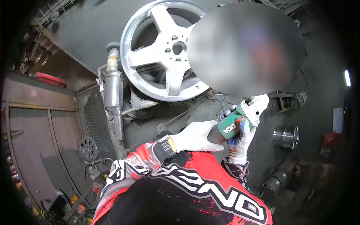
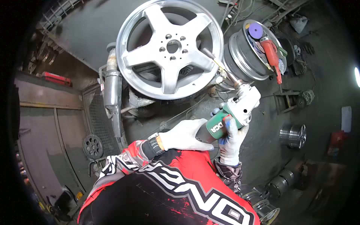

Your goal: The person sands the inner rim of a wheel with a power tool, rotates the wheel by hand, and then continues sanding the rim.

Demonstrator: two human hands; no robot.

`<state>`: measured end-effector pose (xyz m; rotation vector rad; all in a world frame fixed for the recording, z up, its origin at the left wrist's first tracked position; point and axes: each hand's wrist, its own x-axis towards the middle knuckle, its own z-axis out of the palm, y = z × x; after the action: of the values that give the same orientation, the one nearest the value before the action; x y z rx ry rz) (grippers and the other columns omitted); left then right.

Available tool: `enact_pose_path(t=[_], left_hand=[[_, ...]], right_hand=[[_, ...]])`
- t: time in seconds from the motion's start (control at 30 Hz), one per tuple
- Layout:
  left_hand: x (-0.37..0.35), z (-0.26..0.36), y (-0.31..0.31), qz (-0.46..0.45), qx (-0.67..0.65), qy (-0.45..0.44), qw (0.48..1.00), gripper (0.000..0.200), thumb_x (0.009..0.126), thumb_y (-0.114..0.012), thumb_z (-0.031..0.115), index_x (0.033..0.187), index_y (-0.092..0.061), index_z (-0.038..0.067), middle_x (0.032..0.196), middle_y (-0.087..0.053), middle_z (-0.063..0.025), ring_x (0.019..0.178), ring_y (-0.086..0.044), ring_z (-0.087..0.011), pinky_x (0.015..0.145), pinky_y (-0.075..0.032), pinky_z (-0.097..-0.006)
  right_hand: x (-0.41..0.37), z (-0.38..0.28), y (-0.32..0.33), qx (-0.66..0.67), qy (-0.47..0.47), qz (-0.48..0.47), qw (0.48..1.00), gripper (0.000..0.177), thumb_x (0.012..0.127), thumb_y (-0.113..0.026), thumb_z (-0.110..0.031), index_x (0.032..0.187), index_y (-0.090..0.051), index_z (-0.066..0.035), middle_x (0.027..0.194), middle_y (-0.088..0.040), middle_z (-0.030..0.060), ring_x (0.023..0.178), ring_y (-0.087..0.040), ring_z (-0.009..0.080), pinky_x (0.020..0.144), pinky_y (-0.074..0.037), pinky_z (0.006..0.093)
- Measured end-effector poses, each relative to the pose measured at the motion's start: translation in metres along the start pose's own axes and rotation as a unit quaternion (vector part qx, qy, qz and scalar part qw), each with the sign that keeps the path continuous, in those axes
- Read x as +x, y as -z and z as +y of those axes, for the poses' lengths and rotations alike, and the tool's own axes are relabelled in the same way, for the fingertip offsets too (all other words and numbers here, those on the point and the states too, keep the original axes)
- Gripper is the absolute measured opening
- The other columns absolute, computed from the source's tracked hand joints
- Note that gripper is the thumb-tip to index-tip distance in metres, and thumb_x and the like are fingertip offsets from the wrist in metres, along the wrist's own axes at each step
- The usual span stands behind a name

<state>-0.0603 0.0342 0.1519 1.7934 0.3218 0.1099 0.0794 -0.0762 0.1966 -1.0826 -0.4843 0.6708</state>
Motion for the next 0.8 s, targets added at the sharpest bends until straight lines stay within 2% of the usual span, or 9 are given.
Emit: enact_pose_path(t=[0.1,0.17,0.23,0.27,0.3,0.37,0.53,0.7,0.8], left_hand=[[-0.001,0.011,0.025,-0.043,0.029,-0.008,0.999,0.064,0.083,-0.083,0.046,0.127,-0.066,0.002,0.118,-0.071,-0.0199,0.104,-0.071,-0.0319,0.095,-0.055,-0.0400],[-0.009,-0.008,0.035,0.050,-0.032,-0.013,0.998,0.038,0.094,-0.075,0.031,0.119,-0.072,0.003,0.099,-0.074,-0.0124,0.092,-0.071,-0.0172,0.083,-0.057,-0.0342],[-0.023,-0.012,0.057,0.158,-0.034,0.048,0.986,0.031,0.096,-0.072,0.027,0.115,-0.073,0.002,0.096,-0.075,-0.0126,0.092,-0.071,-0.0172,0.084,-0.056,-0.0341],[-0.032,-0.019,0.067,0.220,-0.009,0.066,0.973,0.030,0.097,-0.071,0.026,0.113,-0.073,0.002,0.097,-0.075,-0.0121,0.092,-0.071,-0.0172,0.084,-0.055,-0.0336],[-0.041,-0.030,0.075,0.282,0.016,0.082,0.956,0.028,0.098,-0.070,0.025,0.112,-0.074,0.001,0.097,-0.075,-0.0117,0.091,-0.071,-0.0172,0.085,-0.055,-0.0332],[-0.059,-0.065,0.089,0.384,0.077,0.078,0.917,0.026,0.097,-0.071,0.026,0.109,-0.075,0.003,0.090,-0.075,-0.0106,0.081,-0.071,-0.0187,0.078,-0.057,-0.0339],[-0.086,-0.088,0.107,0.400,0.073,0.198,0.892,0.029,0.101,-0.066,0.025,0.113,-0.072,-0.001,0.097,-0.075,-0.0122,0.090,-0.069,-0.0186,0.085,-0.054,-0.0347],[-0.051,-0.084,0.092,0.424,0.061,0.167,0.888,0.030,0.099,-0.070,0.028,0.110,-0.073,0.000,0.090,-0.074,-0.0120,0.079,-0.067,-0.0179,0.076,-0.054,-0.0345],[-0.020,-0.070,0.072,0.408,0.064,0.146,0.899,0.028,0.099,-0.070,0.027,0.111,-0.073,0.001,0.090,-0.074,-0.0126,0.078,-0.068,-0.0184,0.078,-0.055,-0.0345]], right_hand=[[-0.002,0.007,0.017,0.053,0.005,0.040,0.998,0.066,0.094,-0.077,-0.025,0.148,-0.044,-0.002,0.123,-0.064,0.0209,0.104,-0.070,0.0342,0.091,-0.061,0.0505],[0.001,0.009,0.032,0.070,0.019,0.050,0.996,0.063,0.099,-0.072,-0.030,0.149,-0.044,-0.003,0.121,-0.064,0.0196,0.103,-0.068,0.0334,0.091,-0.060,0.0493],[0.000,0.005,0.045,0.067,0.018,0.088,0.994,0.059,0.102,-0.069,-0.033,0.147,-0.047,-0.002,0.121,-0.065,0.0191,0.103,-0.068,0.0322,0.091,-0.060,0.0481],[-0.001,0.007,0.065,0.046,0.009,0.072,0.996,0.061,0.106,-0.059,-0.045,0.144,-0.049,0.002,0.127,-0.061,0.0155,0.113,-0.063,0.0304,0.103,-0.054,0.0487],[0.000,0.005,0.065,0.059,0.028,0.108,0.992,0.060,0.103,-0.065,-0.042,0.144,-0.050,-0.001,0.122,-0.064,0.0171,0.105,-0.068,0.0295,0.093,-0.059,0.0475],[-0.003,0.005,0.084,0.139,0.004,0.102,0.985,0.060,0.104,-0.065,-0.043,0.143,-0.050,-0.001,0.125,-0.063,0.0156,0.109,-0.067,0.0296,0.096,-0.058,0.0488],[-0.002,0.003,0.103,0.125,0.017,0.119,0.985,0.061,0.104,-0.062,-0.048,0.141,-0.051,-0.001,0.127,-0.061,0.0139,0.114,-0.064,0.0293,0.103,-0.054,0.0477],[0.020,0.001,0.109,0.085,0.002,0.110,0.990,0.062,0.105,-0.061,-0.048,0.141,-0.050,0.000,0.128,-0.060,0.0141,0.117,-0.064,0.0300,0.107,-0.053,0.0479],[0.047,-0.005,0.109,0.041,0.026,0.065,0.997,0.057,0.106,-0.062,-0.038,0.145,-0.047,0.001,0.127,-0.061,0.0181,0.112,-0.066,0.0324,0.099,-0.057,0.0506]])
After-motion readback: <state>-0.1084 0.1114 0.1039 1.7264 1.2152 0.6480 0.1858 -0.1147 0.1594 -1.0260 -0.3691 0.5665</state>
